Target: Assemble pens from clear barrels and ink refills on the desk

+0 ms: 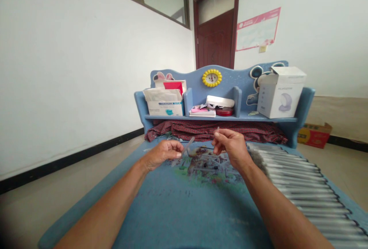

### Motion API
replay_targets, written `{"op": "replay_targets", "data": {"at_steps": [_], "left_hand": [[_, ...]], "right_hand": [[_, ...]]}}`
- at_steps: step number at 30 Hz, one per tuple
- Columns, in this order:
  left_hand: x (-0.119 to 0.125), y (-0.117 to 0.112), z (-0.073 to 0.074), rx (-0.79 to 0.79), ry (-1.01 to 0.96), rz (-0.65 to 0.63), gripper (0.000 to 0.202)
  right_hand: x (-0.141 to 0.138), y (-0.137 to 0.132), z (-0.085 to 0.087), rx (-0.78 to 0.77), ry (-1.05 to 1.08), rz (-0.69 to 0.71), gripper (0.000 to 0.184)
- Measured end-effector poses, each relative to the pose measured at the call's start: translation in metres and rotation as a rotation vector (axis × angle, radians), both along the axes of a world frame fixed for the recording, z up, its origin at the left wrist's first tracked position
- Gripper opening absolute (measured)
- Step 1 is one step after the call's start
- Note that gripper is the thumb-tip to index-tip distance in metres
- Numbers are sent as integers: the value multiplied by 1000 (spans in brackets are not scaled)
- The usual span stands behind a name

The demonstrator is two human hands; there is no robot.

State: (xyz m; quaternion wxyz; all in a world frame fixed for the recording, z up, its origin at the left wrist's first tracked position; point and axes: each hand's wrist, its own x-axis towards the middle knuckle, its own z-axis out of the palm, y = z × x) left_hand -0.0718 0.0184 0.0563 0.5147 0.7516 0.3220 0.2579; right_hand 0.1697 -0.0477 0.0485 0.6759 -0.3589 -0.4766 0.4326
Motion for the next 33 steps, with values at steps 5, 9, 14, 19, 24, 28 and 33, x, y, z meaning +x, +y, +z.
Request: {"op": "replay_targets", "data": {"at_steps": [5,9,14,19,24,28,33], "left_hand": [[1,0,-2,-8,50,-36,20],[2,-1,-4,-8,64,-59,19],[4,-3,-4,3,83,-88,18],[5,-3,-4,11,102,-104,18],[6,-4,-4,24,122,-111,20],[7,-5,-5,19,110,-125,19],[9,-7,-4,-1,80,-136,19]], "right_hand": [[7,-2,2,7,103,-67,24],[12,-2,4,13,155,-74,22],[16,-1,4,27,205,-72,20],[19,1,2,30,221,-53,20],[14,1,0,25,207,-14,19],[8,1,-2,21,213,26,18],[1,0,-3,-7,245,90,17]]}}
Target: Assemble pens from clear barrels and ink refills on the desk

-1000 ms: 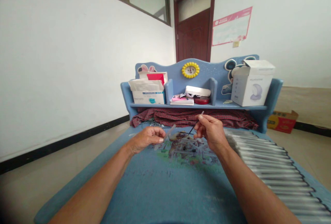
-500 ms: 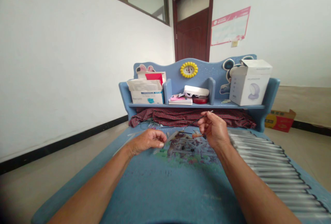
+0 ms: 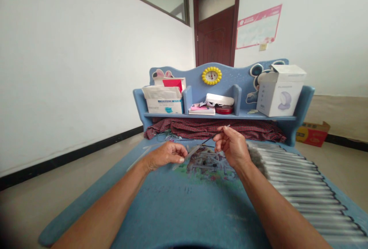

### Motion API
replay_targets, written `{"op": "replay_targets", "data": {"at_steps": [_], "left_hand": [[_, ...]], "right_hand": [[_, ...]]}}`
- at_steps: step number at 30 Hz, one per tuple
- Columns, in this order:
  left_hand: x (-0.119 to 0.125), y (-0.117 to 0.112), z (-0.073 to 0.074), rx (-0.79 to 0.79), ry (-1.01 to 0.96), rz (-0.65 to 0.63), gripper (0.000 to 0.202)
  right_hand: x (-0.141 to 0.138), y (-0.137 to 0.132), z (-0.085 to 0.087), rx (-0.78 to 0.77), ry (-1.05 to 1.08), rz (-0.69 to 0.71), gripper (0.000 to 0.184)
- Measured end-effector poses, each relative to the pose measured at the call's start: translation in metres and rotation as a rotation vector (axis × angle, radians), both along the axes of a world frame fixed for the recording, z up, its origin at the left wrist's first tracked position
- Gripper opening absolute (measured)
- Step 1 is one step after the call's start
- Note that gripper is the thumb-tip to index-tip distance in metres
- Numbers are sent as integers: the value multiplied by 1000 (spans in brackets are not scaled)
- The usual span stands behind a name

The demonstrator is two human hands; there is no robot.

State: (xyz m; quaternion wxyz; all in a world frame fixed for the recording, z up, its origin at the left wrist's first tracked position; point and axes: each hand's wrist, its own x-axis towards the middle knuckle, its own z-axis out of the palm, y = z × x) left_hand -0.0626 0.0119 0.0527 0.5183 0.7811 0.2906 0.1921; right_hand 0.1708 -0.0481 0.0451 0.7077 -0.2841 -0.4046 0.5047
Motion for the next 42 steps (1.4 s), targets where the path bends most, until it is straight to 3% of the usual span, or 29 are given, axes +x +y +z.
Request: {"op": "replay_targets", "data": {"at_steps": [5,12,16,18,21,27,30,35,37,40,42], "left_hand": [[3,-4,2,-26,-20,5,18],[7,-9,4,-77,-96,-43,16],[8,-10,5,-107,-136,-28,19],[8,-9,5,-132,-143,-23,20],[8,-9,4,-154,-167,-18,20],[5,-5,0,-161,-235,33,22],[5,-3,-2,-148,-242,42,21],[6,-5,-1,-174,-228,32,21],[7,-6,0,-188,-206,16,21],[7,-7,1,-176,-168,-22,20],[6,-8,2,-152,-156,-48,19]], "right_hand": [[-16,-2,-5,-20,-59,57,22],[-38,-11,-9,-58,-325,129,42],[-32,-11,-4,-7,-366,14,52],[-25,-10,-2,-6,-422,-67,46],[-14,-7,-2,-78,-727,-126,29],[4,0,-14,-145,-1704,-140,11],[2,2,-20,-154,-1908,-131,13],[0,0,-19,-133,-1853,-88,11],[1,-1,-17,-140,-1585,29,11],[4,-2,-14,-163,-1011,234,14],[5,-3,-13,-131,-773,281,19]]}}
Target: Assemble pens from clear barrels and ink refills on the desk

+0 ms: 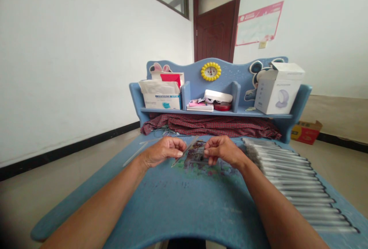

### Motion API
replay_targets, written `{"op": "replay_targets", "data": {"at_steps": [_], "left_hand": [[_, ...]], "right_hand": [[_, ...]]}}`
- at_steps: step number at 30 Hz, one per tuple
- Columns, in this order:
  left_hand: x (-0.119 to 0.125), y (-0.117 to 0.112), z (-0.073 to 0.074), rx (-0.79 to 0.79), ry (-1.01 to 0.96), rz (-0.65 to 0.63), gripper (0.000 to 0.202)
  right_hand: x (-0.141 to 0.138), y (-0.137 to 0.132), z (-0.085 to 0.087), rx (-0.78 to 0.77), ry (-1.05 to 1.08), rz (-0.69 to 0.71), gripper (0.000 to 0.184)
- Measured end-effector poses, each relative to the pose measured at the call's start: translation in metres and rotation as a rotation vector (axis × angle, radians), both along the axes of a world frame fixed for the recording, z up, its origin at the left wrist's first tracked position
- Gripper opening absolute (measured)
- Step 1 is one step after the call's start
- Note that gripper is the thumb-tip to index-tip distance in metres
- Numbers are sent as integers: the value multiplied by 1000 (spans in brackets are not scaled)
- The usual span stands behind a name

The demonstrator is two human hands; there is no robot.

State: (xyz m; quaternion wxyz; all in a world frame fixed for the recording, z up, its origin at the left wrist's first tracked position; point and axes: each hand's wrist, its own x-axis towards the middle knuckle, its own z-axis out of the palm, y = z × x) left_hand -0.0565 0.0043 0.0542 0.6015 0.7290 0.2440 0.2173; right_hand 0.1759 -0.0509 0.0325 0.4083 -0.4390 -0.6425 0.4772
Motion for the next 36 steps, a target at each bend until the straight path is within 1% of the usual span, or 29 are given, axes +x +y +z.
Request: {"op": "replay_targets", "data": {"at_steps": [2,5,8,11,20,30,36], "left_hand": [[0,0,1,19,7,-24,18],[-1,-2,1,27,31,-45,17],[0,-3,2,26,66,-33,18],[0,-4,2,25,92,-30,20],[1,-7,5,33,122,-43,20],[0,-6,5,36,118,-51,20],[0,-6,5,47,130,-59,19]], "right_hand": [[-1,-1,2,38,150,-7,21],[-3,-2,6,100,302,-53,20],[-4,-2,8,97,392,-82,19],[-3,-3,9,74,437,-91,19],[-4,-5,9,47,436,-63,20],[-2,-4,9,43,364,-100,25],[-2,-5,9,50,308,-74,22]]}}
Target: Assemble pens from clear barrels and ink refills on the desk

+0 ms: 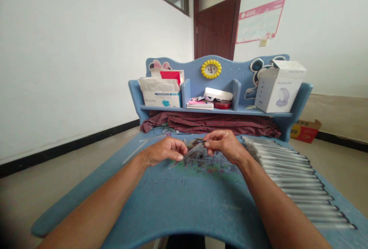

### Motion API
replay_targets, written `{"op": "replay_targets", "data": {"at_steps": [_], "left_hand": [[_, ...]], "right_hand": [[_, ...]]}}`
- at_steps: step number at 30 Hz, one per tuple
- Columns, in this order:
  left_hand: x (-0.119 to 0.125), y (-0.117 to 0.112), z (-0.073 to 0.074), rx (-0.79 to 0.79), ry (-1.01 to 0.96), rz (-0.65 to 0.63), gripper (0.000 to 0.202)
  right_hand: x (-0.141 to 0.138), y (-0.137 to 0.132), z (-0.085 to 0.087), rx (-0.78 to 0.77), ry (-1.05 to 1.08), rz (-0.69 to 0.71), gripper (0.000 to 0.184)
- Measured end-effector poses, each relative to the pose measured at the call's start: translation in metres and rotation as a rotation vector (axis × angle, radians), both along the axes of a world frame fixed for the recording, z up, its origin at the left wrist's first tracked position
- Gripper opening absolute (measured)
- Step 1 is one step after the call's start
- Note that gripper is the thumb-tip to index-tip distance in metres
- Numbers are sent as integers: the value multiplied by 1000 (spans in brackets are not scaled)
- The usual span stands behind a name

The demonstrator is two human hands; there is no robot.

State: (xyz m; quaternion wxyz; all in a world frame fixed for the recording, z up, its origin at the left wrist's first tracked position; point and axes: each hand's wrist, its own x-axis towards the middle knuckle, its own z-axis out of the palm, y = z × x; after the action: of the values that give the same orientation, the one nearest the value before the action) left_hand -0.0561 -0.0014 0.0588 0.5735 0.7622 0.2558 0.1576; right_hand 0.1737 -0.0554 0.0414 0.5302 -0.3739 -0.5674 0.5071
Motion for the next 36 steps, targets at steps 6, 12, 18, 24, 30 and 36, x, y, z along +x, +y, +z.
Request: {"op": "replay_targets", "data": {"at_steps": [6,12,18,24,30,36], "left_hand": [[0,0,0,12,11,11,19],[1,-1,0,30,39,19,18],[1,2,-3,43,41,34,18],[2,3,-7,25,61,53,18],[3,3,-8,4,88,73,17],[3,5,-8,6,112,48,17]], "right_hand": [[1,-1,1,20,-57,1,22],[1,-2,2,29,-147,-3,21],[0,-3,4,29,-241,-14,21],[-2,0,0,36,-295,13,22],[-4,1,-2,28,-294,32,23],[-8,3,-2,12,-336,3,19]]}}
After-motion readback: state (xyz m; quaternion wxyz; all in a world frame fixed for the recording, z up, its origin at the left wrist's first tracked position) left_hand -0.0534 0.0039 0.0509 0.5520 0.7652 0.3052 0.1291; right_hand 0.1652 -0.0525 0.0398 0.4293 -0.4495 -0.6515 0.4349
